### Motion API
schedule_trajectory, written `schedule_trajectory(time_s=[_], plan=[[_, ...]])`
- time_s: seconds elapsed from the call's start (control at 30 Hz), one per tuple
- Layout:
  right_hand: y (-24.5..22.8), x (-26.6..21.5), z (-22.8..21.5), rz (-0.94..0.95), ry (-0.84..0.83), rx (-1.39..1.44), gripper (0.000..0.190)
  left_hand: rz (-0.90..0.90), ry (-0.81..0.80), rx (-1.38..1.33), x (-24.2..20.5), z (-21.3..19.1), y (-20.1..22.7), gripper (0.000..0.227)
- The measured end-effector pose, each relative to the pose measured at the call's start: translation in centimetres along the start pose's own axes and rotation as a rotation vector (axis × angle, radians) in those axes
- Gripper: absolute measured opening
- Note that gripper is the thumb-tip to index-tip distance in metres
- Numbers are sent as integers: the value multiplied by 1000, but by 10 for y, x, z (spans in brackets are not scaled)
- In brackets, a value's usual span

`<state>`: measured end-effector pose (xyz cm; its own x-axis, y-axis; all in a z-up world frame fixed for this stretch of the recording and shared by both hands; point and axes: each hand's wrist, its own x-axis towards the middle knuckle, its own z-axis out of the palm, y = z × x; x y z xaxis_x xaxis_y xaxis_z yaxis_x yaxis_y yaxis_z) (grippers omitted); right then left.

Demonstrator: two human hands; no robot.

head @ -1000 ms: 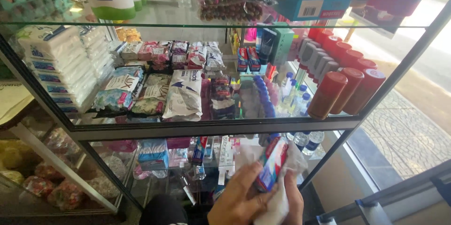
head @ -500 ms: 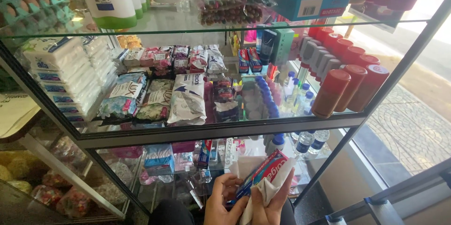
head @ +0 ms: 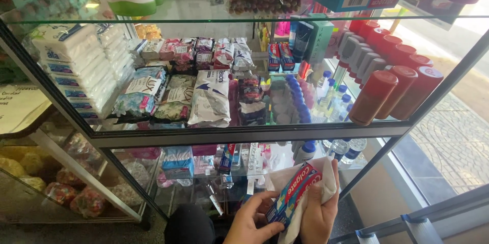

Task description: The person sits on the floor in front of a glass display cabinet and wipes the shelves with a white cloth. They pick up various items, including soap bars, toothpaste boxes, and small packages, wipe them individually, and place them back on the shelf.

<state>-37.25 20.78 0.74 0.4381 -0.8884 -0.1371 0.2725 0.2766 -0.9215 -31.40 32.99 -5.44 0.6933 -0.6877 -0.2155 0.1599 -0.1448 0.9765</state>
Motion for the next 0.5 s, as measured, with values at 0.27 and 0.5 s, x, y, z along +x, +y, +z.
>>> schedule_trajectory(time_s=[0.27,0.5], plan=[[16,-13,5,109,-35,176,68,-162,-4,-220,9,18,-5,63],[32,11,-14,-286,14,-90,72,-252,240,-379,19,12,-19,68]])
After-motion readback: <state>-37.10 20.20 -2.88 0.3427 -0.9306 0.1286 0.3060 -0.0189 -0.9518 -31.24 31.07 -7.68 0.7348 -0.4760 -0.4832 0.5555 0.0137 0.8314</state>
